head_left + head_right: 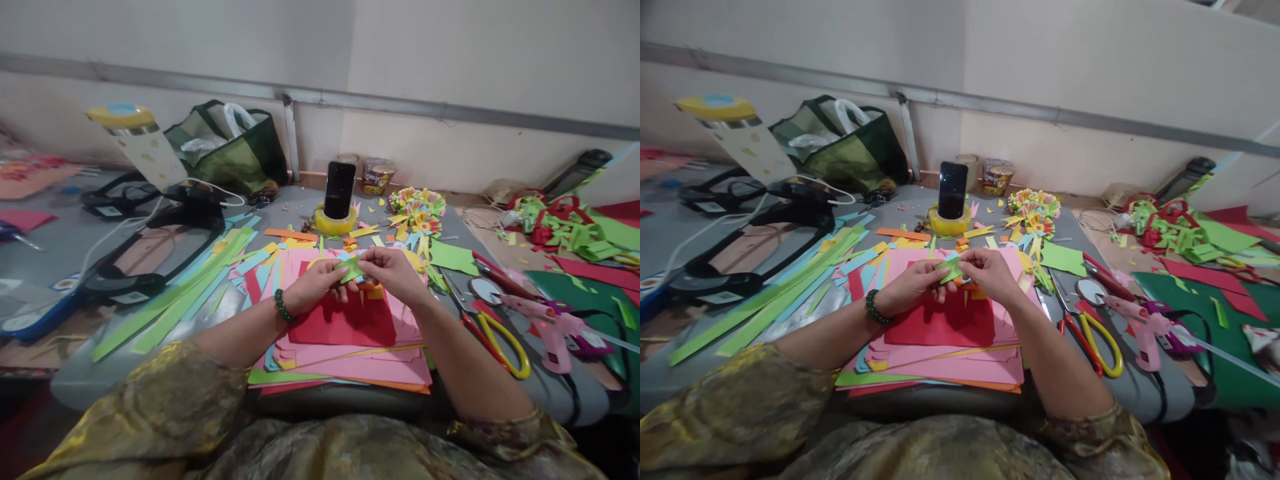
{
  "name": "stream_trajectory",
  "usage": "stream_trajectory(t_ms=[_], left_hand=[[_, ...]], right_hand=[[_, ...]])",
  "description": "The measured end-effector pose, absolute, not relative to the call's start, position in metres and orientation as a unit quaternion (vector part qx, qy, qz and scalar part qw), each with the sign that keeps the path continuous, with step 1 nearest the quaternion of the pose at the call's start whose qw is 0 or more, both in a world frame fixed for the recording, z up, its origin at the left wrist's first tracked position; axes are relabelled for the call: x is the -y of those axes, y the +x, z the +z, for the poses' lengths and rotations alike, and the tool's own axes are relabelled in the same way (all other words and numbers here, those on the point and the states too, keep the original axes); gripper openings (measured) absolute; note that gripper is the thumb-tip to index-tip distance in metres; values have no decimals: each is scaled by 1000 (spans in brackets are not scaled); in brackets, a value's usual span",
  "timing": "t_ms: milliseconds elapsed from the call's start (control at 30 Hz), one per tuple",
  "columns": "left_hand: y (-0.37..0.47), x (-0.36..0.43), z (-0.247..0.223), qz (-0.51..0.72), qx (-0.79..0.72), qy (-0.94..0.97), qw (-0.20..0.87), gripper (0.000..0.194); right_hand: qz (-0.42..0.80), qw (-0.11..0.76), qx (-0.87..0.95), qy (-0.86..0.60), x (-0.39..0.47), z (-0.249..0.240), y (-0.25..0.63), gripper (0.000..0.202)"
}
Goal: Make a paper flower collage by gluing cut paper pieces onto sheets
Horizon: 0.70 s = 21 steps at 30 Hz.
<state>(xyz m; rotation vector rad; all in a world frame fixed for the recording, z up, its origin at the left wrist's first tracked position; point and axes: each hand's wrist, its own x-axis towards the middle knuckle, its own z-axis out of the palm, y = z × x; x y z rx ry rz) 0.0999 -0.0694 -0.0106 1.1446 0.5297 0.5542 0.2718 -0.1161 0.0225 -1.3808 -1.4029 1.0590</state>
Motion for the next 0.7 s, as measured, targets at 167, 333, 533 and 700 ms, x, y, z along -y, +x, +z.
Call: stream_trajectory(t_ms=[167, 333, 533, 700], left_hand=[[99, 68, -8, 243, -253, 544, 762, 39], [98, 71, -3, 228, -273, 546, 758, 38], [98, 70, -3, 231, -338, 551, 727, 29], [99, 69, -5, 257, -330, 549, 724, 29]], right_hand=[[442, 451, 540, -557, 115, 24, 273, 29], [491, 420, 515, -564, 115, 22, 272, 27], [486, 421, 518, -565, 115, 24, 271, 24], [487, 421, 528, -554, 114, 22, 272, 20]])
